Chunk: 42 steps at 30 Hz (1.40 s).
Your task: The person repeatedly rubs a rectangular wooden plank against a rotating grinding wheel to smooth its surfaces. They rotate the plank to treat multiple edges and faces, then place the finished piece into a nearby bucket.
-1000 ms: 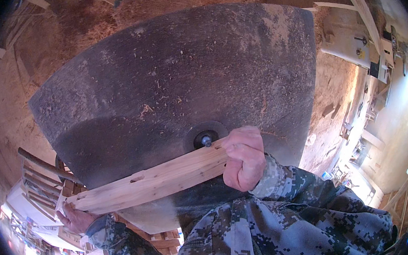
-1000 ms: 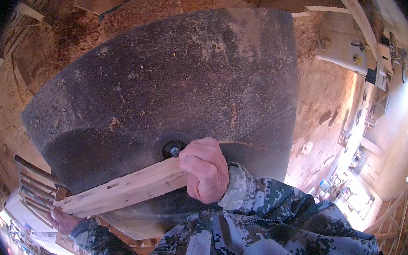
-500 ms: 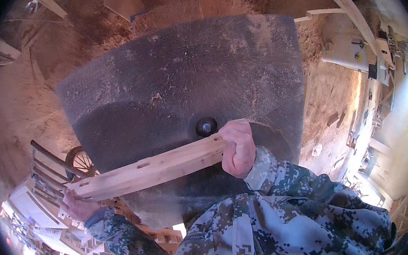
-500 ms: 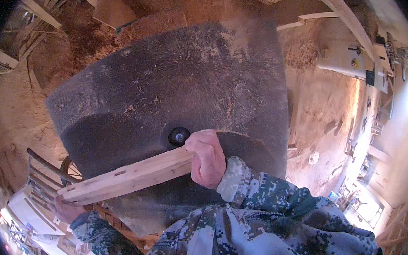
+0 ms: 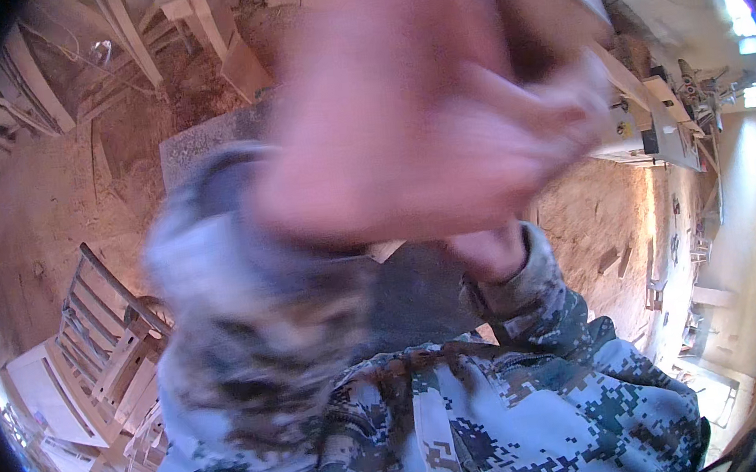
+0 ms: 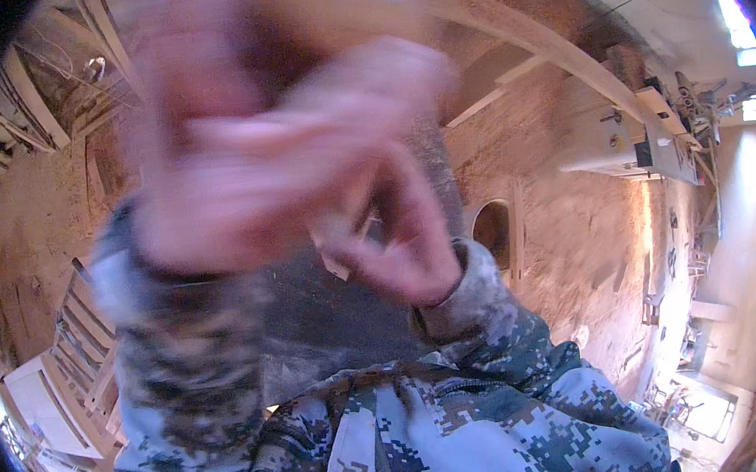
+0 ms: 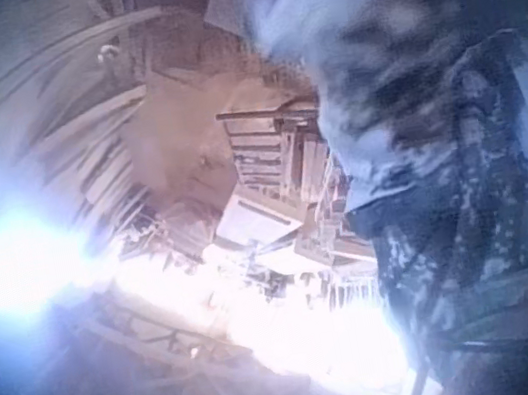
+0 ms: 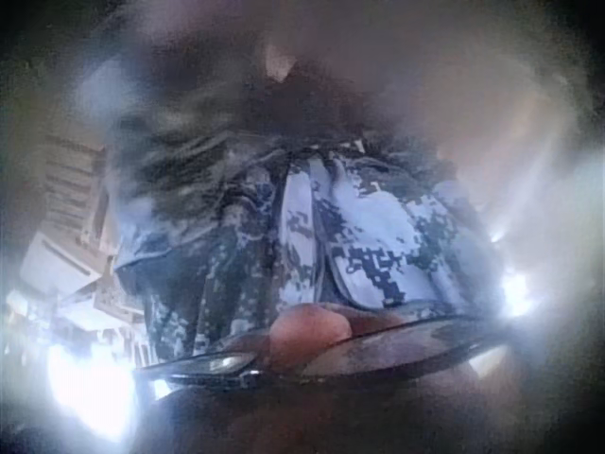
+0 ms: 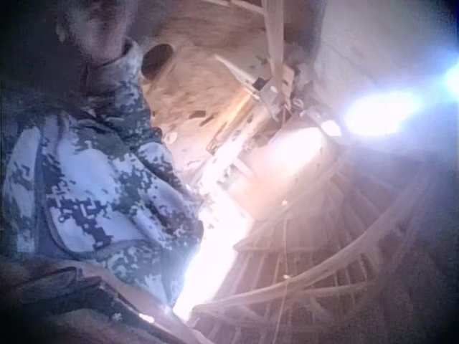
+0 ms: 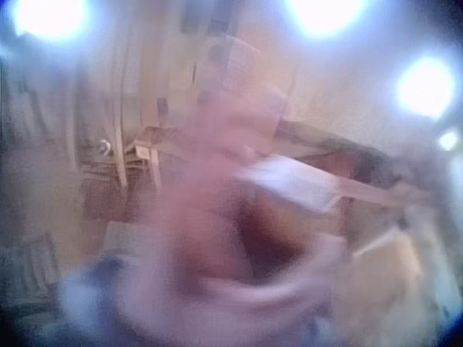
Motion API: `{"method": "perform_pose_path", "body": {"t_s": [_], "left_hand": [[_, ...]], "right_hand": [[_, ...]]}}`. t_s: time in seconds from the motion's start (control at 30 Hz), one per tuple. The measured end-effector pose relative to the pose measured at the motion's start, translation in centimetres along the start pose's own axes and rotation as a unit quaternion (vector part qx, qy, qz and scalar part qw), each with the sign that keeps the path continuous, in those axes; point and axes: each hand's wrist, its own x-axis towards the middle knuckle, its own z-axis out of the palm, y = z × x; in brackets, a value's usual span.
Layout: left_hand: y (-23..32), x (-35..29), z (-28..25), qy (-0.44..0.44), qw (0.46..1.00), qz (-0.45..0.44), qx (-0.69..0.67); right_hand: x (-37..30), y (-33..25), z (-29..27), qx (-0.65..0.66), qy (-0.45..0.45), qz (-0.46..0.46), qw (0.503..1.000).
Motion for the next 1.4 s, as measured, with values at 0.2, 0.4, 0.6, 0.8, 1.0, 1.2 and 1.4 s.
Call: {"method": "perform_pose_path", "body": {"t_s": [0.2, 0.4, 0.6, 0.8, 1.0, 1.2, 1.4], "left_hand": [[-3.9, -10.3, 10.2, -0.161, 0.986, -0.006, 0.043], [-5.3, -29.9, 1.1, -0.214, 0.894, -0.256, 0.299], [-8.8, -32.0, -2.9, -0.024, 0.876, -0.273, 0.397], [-13.8, -30.3, -4.3, 0.072, 0.843, -0.307, 0.436], [-16.6, -27.1, -3.9, 0.167, 0.809, -0.337, 0.452], [-17.2, -24.9, -2.5, 0.186, 0.798, -0.339, 0.463], [-15.6, -24.5, -3.9, 0.144, 0.804, -0.376, 0.437]], "right_hand": [[-4.9, 2.2, -5.4, 0.233, 0.329, -0.083, 0.911], [-14.5, 11.2, -6.0, 0.480, 0.537, 0.149, 0.678], [-21.8, 15.0, -2.0, 0.546, 0.344, 0.440, 0.624], [-26.1, 14.3, -4.8, -0.199, 0.287, 0.232, 0.908], [-26.1, 13.7, -6.7, -0.460, 0.037, 0.119, 0.879], [-25.1, 15.1, -6.7, -0.437, 0.056, 0.053, 0.896], [-25.2, 13.4, -6.1, -0.401, 0.079, 0.040, 0.912]]}}
